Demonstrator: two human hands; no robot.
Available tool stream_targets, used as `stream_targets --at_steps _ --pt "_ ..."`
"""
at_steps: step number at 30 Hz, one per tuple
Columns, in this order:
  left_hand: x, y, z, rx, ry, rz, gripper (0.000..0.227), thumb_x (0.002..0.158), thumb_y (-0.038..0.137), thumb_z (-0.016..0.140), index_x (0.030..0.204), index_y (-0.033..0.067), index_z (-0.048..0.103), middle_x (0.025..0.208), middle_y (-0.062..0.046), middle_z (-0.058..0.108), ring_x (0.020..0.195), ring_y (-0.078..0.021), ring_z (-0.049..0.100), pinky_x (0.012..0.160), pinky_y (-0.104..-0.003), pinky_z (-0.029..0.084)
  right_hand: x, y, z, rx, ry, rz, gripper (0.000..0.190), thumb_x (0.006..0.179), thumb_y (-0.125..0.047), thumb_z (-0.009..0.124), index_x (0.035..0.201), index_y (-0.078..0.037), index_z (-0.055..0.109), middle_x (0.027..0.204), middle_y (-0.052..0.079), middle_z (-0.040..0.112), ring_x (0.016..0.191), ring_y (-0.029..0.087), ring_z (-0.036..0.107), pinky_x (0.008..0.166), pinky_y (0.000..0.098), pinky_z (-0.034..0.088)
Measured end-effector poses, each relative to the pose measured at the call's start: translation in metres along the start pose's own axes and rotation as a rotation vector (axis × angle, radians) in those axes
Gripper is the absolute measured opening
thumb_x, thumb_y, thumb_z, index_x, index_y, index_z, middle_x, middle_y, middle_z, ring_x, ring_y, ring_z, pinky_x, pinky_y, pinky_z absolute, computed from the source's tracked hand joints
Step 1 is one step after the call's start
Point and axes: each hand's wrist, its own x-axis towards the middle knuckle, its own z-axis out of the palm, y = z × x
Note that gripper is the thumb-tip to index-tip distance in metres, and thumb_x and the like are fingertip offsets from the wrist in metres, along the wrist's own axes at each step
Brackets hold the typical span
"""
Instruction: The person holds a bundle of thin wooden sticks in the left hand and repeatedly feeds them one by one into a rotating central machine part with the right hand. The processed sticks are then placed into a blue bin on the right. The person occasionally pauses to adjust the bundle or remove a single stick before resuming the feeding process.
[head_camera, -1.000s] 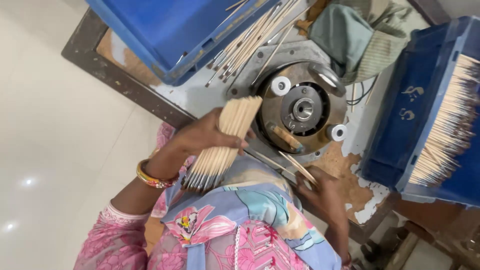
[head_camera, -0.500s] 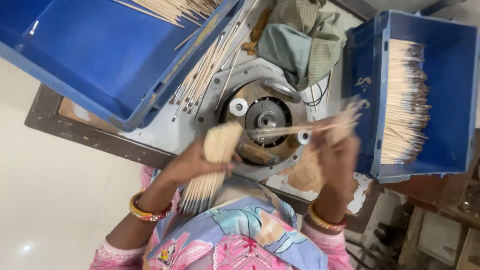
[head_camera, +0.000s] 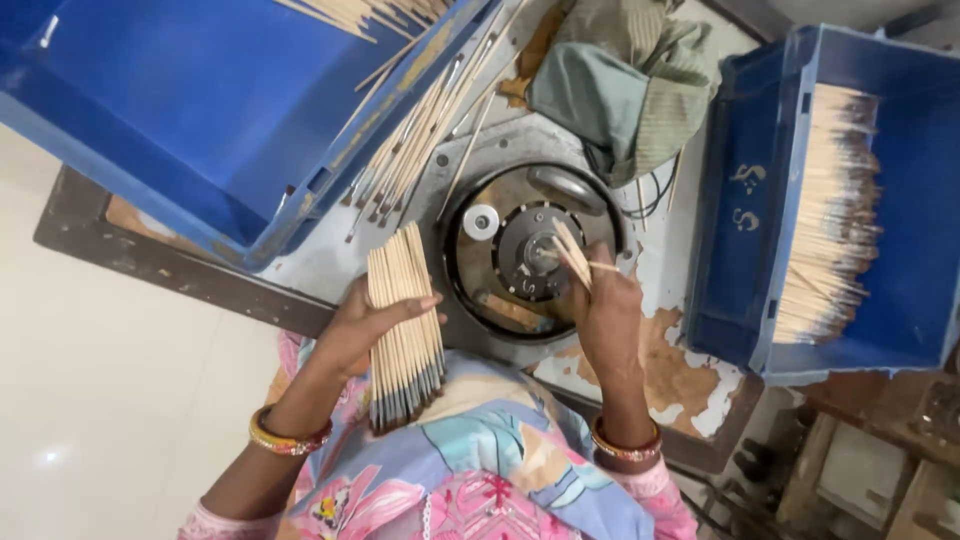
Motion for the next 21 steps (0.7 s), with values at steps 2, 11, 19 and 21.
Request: stream_targets --at_steps 2,11,19,21 --pt "0.002 -0.001 0.000 0.013 0.001 0.005 0.049 0.077 0.011 0.081 0.118 -0.0023 0.059 0.100 -0.016 0.073 0.086 -0.0307 0.078 0.068 -0.043 0.067 0.002 0.000 0.005 -0.009 -0.035 -0.035 0.017 0.094 -0.001 0.066 0.111 0.000 0.066 0.083 0.020 0.066 0.073 0.035 0.065 0.065 0.0421 0.049" --pt "-0.019 0.038 0.054 0.607 -0.157 0.465 0.050 0.077 0.012 0.087 0.118 -0.0061 0.065 0.100 -0.016 0.079 0.090 -0.0192 0.076 0.082 -0.034 0.062 -0.016 -0.065 -0.014 0.487 -0.099 0.057 0.015 0.096 -0.008 0.062 0.106 -0.005 0.072 0.085 0.014 0.070 0.076 0.028 0.066 0.068 0.0391 0.051" --pt "0.017 0.023 0.036 0.492 -0.166 0.349 0.052 0.073 0.025 0.088 0.114 0.0017 0.064 0.092 -0.011 0.078 0.082 -0.0158 0.076 0.075 -0.031 0.064 -0.032 -0.016 -0.039 0.842 0.147 0.176 0.019 0.105 -0.014 0.056 0.105 -0.001 0.069 0.090 0.015 0.076 0.076 0.024 0.075 0.053 0.0317 0.056" --pt "0.023 0.022 0.028 0.408 0.011 0.228 0.044 0.081 0.021 0.088 0.109 -0.0076 0.070 0.091 -0.017 0.076 0.075 -0.0232 0.073 0.066 -0.035 0.062 -0.015 -0.009 -0.032 0.057 0.083 0.015 0.020 0.101 -0.005 0.056 0.113 -0.001 0.071 0.089 0.015 0.074 0.073 0.027 0.075 0.063 0.0347 0.058"
